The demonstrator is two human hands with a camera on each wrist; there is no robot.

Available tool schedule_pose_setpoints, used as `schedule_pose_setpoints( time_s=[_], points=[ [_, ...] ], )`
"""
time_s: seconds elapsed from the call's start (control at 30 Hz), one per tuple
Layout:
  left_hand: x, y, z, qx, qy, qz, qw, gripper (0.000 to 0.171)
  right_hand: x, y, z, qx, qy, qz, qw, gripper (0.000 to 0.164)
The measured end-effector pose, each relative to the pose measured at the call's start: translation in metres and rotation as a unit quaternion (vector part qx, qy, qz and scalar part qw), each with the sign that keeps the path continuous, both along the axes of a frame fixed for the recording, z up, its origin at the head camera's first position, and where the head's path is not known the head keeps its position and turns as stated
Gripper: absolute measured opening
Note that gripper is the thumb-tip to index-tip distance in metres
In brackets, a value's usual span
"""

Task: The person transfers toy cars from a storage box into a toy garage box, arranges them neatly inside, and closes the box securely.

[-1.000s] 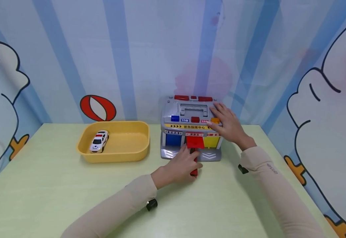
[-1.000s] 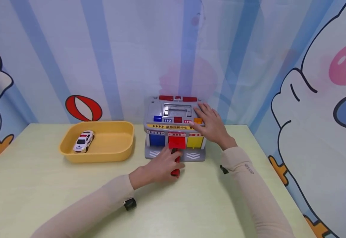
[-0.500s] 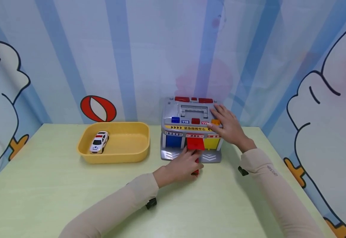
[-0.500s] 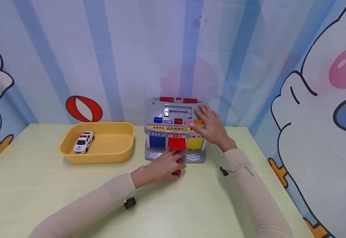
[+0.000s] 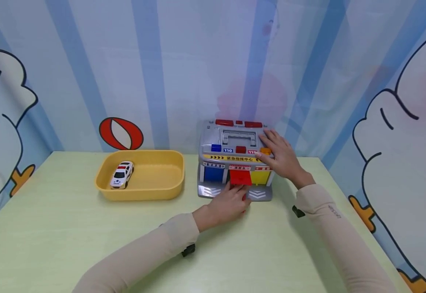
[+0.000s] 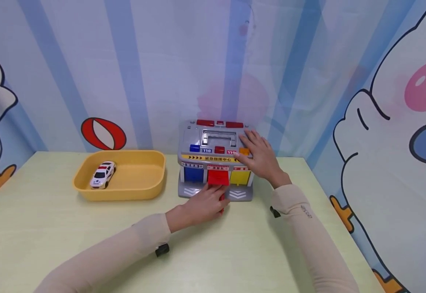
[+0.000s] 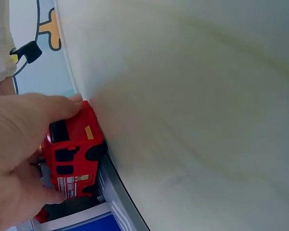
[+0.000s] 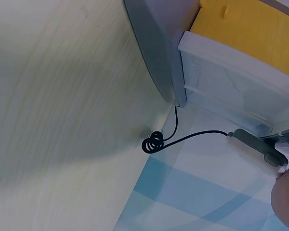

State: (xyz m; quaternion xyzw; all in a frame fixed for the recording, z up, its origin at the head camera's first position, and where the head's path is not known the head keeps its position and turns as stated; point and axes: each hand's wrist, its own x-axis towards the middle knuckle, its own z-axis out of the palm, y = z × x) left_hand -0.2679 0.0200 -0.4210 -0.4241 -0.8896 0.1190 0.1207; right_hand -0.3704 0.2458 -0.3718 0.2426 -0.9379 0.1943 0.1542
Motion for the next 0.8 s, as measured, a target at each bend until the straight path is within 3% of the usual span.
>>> schedule_pose_setpoints(
  time_s=[0.23,0.8],
  points=[
    [0.0020,-0.0036,0.0002,-0.013,-0.040,0.007,0.9991,0.047,0.0006,-0.0003,0.0002,-0.002,0.004,0.000,1.000,0.082],
    [0.0028,-0.0073,0.0009,0.021,-0.035,-0.025,0.9989,0.030,-0.0007,-0.0001,-0.0028,-0.009,0.018,0.004,1.000,0.082]
  ],
)
